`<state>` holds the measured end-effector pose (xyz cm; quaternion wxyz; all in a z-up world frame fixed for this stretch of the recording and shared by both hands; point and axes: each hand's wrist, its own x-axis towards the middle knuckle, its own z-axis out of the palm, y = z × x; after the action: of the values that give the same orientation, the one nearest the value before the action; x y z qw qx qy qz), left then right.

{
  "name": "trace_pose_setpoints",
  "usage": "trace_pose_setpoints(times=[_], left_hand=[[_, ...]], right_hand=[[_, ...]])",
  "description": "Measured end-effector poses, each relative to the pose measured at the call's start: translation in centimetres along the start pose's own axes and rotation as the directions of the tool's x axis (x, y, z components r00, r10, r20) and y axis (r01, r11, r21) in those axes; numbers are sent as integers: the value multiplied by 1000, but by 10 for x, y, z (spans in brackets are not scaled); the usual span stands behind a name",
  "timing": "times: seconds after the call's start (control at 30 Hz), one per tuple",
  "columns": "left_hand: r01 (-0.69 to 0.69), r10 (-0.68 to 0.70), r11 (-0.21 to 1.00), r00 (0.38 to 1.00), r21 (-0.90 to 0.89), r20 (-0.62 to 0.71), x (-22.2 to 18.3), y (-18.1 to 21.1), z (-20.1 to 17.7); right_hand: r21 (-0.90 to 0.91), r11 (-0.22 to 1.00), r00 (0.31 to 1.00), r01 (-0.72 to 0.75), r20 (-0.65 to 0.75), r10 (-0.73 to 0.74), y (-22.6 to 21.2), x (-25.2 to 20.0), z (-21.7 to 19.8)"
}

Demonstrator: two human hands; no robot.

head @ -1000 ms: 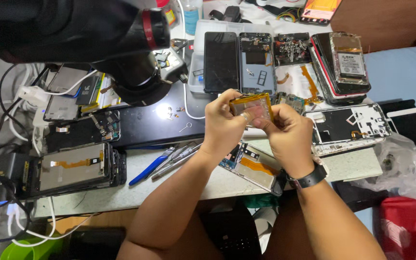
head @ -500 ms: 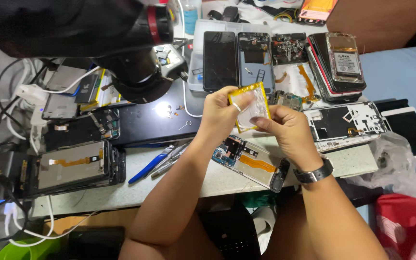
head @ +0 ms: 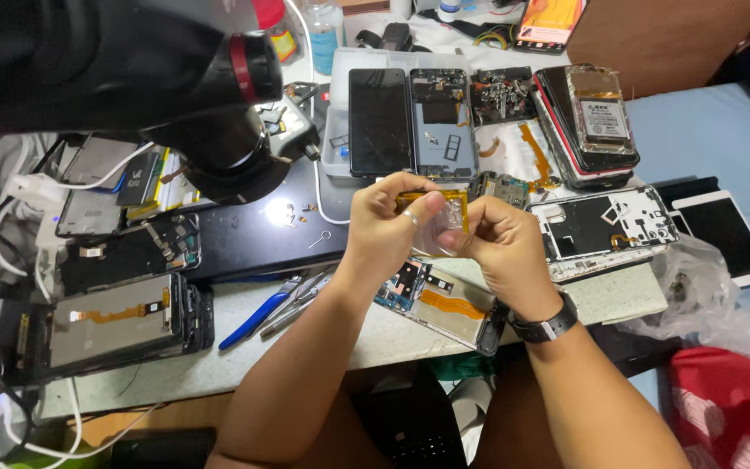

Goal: The person removes a battery from a disassembled smartphone using a yellow plastic pry tool, then places the battery aside. They handle the phone's internal components and casing, using a screwdriver to adjust screws on the device's frame.

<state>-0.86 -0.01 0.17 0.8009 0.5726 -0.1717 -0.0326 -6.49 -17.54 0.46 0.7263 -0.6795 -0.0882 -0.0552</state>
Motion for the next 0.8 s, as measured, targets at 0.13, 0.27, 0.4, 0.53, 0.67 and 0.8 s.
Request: trace_pose_setpoints(times=[0.13,0.27,0.4,0.53,0.67,0.8], left_hand=[[-16,16,1000,1000,8,-27,-2,11,5],[188,-167,962,978,-196,122,2,21,6],[168,-147,977,977,-131,154,-3,16,9],[17,-11,994,999,-110,52,-8,0,9],[4,1,997,998,-74,64,-6,1,0],[134,-115,981,984,-138,132,2,9,-7]], right_hand=[[3,1000,995,-29,-92,30,0,-1,8],[17,1000,991,5,-133,-3,1,-3,4],[20,999,996,-45,-71,46,3,-2,3],[-50,997,993,66,-97,-71,5,-7,13],[-114,993,990,29,-134,-44,-5,-8,25],[-91,995,999,-38,-31,35,-12,-7,18]])
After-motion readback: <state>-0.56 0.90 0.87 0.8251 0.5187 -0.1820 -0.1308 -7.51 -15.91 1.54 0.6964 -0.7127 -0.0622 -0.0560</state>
